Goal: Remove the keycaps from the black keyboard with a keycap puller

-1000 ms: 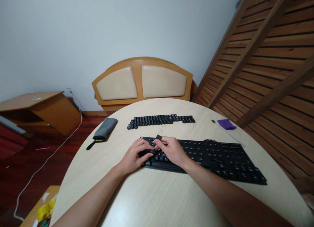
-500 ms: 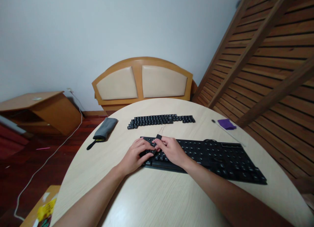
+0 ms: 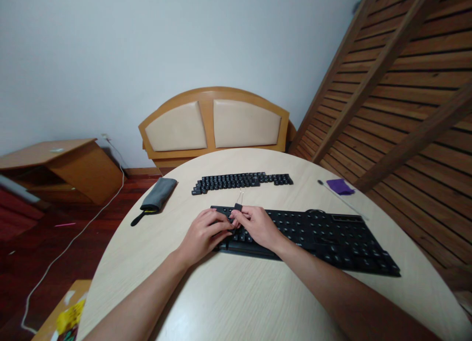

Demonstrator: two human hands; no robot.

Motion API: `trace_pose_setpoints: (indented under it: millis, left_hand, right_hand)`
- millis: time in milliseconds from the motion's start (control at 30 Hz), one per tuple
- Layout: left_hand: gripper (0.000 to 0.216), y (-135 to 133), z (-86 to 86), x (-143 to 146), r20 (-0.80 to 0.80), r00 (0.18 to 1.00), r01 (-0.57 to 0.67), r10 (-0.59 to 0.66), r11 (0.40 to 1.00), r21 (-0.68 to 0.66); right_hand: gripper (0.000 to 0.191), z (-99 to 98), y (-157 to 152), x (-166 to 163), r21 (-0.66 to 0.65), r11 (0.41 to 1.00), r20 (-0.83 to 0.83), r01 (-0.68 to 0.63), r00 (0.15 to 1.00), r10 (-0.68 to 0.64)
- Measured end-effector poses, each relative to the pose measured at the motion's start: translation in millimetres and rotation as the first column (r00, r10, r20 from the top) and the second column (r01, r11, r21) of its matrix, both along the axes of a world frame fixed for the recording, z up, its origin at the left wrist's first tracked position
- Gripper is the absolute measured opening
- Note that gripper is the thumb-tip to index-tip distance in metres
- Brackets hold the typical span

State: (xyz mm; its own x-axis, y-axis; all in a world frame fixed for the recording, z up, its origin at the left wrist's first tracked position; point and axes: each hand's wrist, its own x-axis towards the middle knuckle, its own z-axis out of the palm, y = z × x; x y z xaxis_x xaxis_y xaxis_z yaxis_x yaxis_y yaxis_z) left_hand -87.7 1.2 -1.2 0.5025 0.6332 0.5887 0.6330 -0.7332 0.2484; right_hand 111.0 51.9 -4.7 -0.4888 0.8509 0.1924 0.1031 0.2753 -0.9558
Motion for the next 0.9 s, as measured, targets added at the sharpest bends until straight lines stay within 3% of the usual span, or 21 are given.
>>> trace_pose_setpoints:
  millis: [200,400,600,733,900]
  left_hand:
    - [0.013,5.0,-0.9,-6.9,0.175,0.972,-0.152,0.16,0.987,-0.058]
    - [0.01,23.2,8.4,-15.4,0.318,0.878,-0.345,0.357,0.934,-0.096]
    - [0.015,66.2,20.0,-31.0,0.113,0.902,-0.421,0.416,0.907,0.023]
    - [0.016,90.2,2.9,-44.4,0.086,0.876,-0.481,0.475,0.875,0.057]
    - [0.015,98.9,-17.5,-54.5,-0.004,0.888,-0.459,0.459,0.888,0.025]
  right_hand:
    - [0.041,-0.2,-0.3,-0.9,-0.039,0.999,-0.004,0.013,1.0,-0.014]
    - [0.039,2.2,-1.8,-0.9,-0.043,0.999,0.014,0.03,0.999,-0.029]
    - [0.038,4.0,-2.5,-1.2,-0.046,0.999,0.018,0.027,1.0,-0.026]
    - [0.037,3.1,-3.0,-0.8,-0.045,0.999,0.026,0.03,0.999,-0.029]
    - [0.035,3.3,-3.4,-0.2,-0.033,0.999,0.033,0.027,0.999,-0.026]
